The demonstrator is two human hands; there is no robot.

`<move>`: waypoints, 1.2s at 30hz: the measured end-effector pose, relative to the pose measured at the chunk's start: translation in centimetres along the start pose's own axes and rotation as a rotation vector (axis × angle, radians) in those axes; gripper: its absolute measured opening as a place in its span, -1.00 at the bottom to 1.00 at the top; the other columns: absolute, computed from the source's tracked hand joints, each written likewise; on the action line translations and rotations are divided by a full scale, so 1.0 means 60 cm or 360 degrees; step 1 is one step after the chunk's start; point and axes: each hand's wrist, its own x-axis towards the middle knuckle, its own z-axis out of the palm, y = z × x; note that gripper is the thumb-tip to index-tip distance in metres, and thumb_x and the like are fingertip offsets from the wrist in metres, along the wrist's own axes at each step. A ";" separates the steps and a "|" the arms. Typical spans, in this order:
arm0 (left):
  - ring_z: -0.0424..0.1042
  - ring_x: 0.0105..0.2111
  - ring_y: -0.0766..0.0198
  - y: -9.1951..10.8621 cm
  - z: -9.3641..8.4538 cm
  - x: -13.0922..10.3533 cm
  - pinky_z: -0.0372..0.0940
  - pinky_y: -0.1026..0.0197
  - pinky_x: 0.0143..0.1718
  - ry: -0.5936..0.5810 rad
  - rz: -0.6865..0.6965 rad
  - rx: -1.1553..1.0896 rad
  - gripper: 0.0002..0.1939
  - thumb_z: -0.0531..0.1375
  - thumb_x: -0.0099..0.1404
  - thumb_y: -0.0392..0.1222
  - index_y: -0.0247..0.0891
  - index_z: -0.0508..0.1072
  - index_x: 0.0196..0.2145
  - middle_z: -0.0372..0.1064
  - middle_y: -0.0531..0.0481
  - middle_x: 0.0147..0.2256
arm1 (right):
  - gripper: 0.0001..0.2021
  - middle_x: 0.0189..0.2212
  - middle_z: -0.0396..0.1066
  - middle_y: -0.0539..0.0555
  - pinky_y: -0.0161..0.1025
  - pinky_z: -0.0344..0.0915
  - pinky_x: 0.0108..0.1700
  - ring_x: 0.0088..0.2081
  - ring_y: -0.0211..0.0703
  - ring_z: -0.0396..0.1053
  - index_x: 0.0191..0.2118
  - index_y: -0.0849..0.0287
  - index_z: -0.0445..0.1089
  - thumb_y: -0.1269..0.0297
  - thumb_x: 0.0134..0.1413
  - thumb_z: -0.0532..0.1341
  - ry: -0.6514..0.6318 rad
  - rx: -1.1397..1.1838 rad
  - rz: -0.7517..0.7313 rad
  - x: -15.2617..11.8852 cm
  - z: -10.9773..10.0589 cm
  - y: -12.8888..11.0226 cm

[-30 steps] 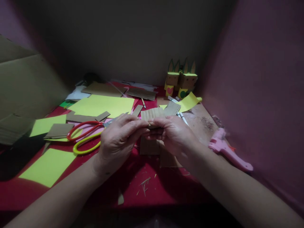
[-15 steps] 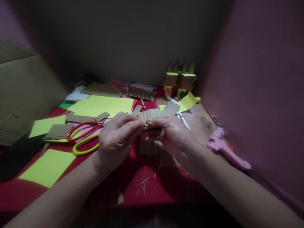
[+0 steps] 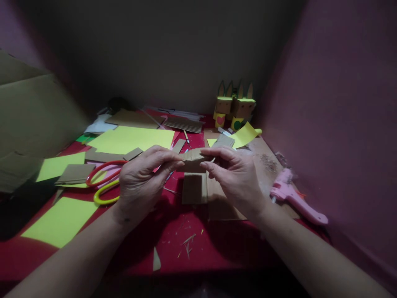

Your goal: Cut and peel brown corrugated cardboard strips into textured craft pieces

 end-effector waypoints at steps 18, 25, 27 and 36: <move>0.38 -0.41 0.33 0.003 0.001 -0.003 0.28 0.24 -0.33 0.0072 -0.0120 0.0073 -0.88 0.27 0.24 -0.34 -0.14 0.52 -0.40 0.42 0.11 -0.44 | -0.82 -0.38 0.42 0.03 -0.24 0.37 -0.24 -0.31 -0.25 0.39 -0.21 0.19 0.48 0.56 0.14 0.20 0.0023 -0.0461 -0.0708 -0.011 0.006 0.013; 0.39 -0.42 0.32 0.005 0.000 0.000 0.27 0.24 -0.34 0.0028 -0.0138 0.0083 -0.88 0.26 0.24 -0.33 -0.14 0.52 -0.41 0.41 0.12 -0.45 | -0.79 -0.42 0.40 0.02 -0.26 0.36 -0.27 -0.34 -0.26 0.38 -0.21 0.21 0.49 0.59 0.14 0.18 0.0045 -0.0456 -0.0688 -0.011 0.007 0.014; 0.38 -0.42 0.33 0.005 0.000 0.001 0.28 0.24 -0.34 0.0032 -0.0134 0.0083 -0.88 0.26 0.24 -0.33 -0.14 0.52 -0.41 0.41 0.12 -0.45 | -0.80 -0.42 0.41 0.01 -0.26 0.35 -0.29 -0.34 -0.26 0.39 -0.21 0.21 0.49 0.58 0.14 0.18 0.0044 -0.0438 -0.0665 -0.011 0.007 0.015; 0.39 -0.44 0.34 -0.004 0.006 -0.001 0.29 0.26 -0.37 0.0121 -0.0112 0.0016 -0.89 0.29 0.21 -0.36 -0.18 0.53 -0.42 0.43 0.11 -0.46 | -0.82 -0.42 0.41 -0.01 -0.25 0.33 -0.33 -0.38 -0.28 0.38 -0.23 0.15 0.51 0.51 0.16 0.19 0.0028 -0.0382 -0.0586 -0.011 0.010 0.021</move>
